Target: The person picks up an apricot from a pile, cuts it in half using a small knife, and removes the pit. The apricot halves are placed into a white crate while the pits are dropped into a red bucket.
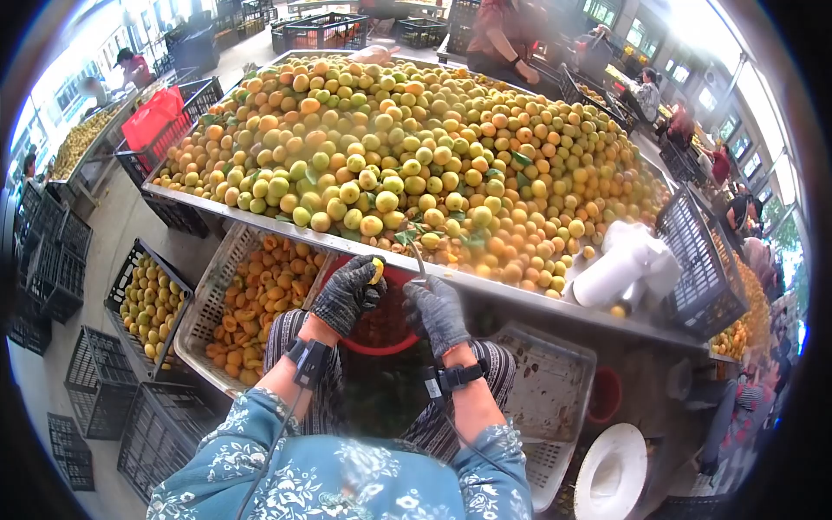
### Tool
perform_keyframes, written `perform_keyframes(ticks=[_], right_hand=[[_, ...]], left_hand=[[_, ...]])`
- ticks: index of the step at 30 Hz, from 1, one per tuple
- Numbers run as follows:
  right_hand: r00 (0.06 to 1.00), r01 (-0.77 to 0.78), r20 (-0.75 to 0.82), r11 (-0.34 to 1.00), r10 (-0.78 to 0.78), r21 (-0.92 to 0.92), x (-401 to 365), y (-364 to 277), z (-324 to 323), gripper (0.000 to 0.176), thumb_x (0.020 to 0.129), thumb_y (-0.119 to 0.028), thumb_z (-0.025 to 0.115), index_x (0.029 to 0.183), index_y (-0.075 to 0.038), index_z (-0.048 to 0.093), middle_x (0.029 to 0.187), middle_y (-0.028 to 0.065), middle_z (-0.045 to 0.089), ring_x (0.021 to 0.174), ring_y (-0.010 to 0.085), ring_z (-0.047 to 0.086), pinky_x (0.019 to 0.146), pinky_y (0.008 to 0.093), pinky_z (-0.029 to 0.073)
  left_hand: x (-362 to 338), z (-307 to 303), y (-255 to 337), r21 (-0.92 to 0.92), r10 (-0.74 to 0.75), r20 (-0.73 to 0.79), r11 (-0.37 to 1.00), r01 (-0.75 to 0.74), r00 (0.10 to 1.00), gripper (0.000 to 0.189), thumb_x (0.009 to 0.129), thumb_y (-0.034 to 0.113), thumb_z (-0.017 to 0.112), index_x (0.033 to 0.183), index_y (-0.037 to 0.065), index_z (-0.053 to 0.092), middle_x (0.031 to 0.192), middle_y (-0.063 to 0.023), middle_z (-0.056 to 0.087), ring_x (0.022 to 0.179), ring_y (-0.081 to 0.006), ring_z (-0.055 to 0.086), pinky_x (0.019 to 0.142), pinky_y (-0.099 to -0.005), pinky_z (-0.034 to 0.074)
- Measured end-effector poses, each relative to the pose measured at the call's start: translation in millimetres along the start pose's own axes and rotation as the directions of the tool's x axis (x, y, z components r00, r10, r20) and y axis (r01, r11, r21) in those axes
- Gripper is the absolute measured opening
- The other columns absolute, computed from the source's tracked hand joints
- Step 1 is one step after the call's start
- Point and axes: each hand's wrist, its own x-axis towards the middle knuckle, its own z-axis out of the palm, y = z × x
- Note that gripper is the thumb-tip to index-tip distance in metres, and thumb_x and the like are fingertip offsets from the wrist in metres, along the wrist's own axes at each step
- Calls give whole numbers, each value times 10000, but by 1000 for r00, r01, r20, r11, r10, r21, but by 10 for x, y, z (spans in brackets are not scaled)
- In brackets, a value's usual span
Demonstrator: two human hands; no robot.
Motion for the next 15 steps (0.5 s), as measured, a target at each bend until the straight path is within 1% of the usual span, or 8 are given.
perform_keyframes(ticks=[2, 4, 5, 7, 9, 11, 13, 15], right_hand=[[999, -43, 18, 998, 42, 48, -17, -5, 17, 173, 880, -229, 643, 947, -71, 630, 683, 26, 615, 465, 89, 518, 413, 235, 396], [1000, -18, -21, 992, 16, -124, 11, 77, 25, 179, 918, -243, 596, 944, -71, 637, 651, 14, 602, 450, 78, 497, 413, 223, 390], [1000, -28, -13, 992, 27, -125, 53, 143, -15, 179, 918, -243, 596, 944, -71, 637, 651, 14, 602, 450, 78, 497, 413, 223, 390], [975, 133, 137, 954, -175, 268, 100, 371, -111, 160, 918, -242, 604, 907, -83, 617, 635, 0, 557, 479, 81, 489, 424, 221, 376], [986, 163, -28, 986, -162, 36, -168, 117, 56, 190, 926, -267, 596, 891, -86, 641, 623, -3, 560, 466, 68, 477, 413, 209, 362], [994, 104, 6, 985, -106, 139, -329, -24, 115, 219, 925, -290, 608, 895, -80, 661, 620, -7, 571, 449, 60, 467, 402, 195, 344], [987, 148, 42, 970, -158, 191, -297, 20, 110, 233, 923, -309, 616, 918, -81, 664, 621, -13, 577, 436, 53, 460, 393, 188, 334], [991, 115, 47, 979, -124, 166, -291, -7, 124, 232, 929, -306, 610, 925, -80, 664, 638, -18, 588, 459, 47, 477, 409, 184, 344]], left_hand=[[-7, -3, 14, 34, -1, 0, 999, 1, 1000, 235, 945, 250, 574, 1083, 62, 606, 785, -39, 617, 611, -110, 543, 527, -208, 438], [-15, -19, 16, 21, -16, 2, 1000, 16, 1000, 249, 945, 275, 577, 1084, 69, 608, 790, -30, 615, 622, -97, 538, 533, -201, 432], [-7, -23, 17, 18, -18, -11, 1000, 19, 1000, 249, 945, 275, 577, 1084, 69, 608, 790, -30, 615, 622, -97, 538, 533, -201, 432], [-25, -35, 17, -63, -56, 50, 996, 59, 997, 266, 941, 310, 586, 1073, 80, 611, 794, -25, 615, 606, -89, 523, 518, -190, 412], [-17, -33, -3, -107, -39, 54, 993, 45, 998, 271, 936, 334, 590, 1054, 91, 613, 794, -24, 614, 581, -88, 504, 496, -183, 387], [-42, -5, 4, -158, -7, 74, 987, 19, 997, 275, 943, 334, 581, 1052, 83, 613, 793, -32, 611, 568, -93, 497, 483, -186, 375], [-3, -55, -9, -224, -79, 115, 969, 103, 990, 292, 949, 330, 572, 1064, 65, 614, 793, -43, 610, 580, -100, 508, 487, -188, 378], [14, -56, -45, -243, -76, 98, 965, 98, 992, 298, 949, 320, 575, 1069, 50, 613, 793, -51, 610, 588, -109, 522, 486, -193, 389]])
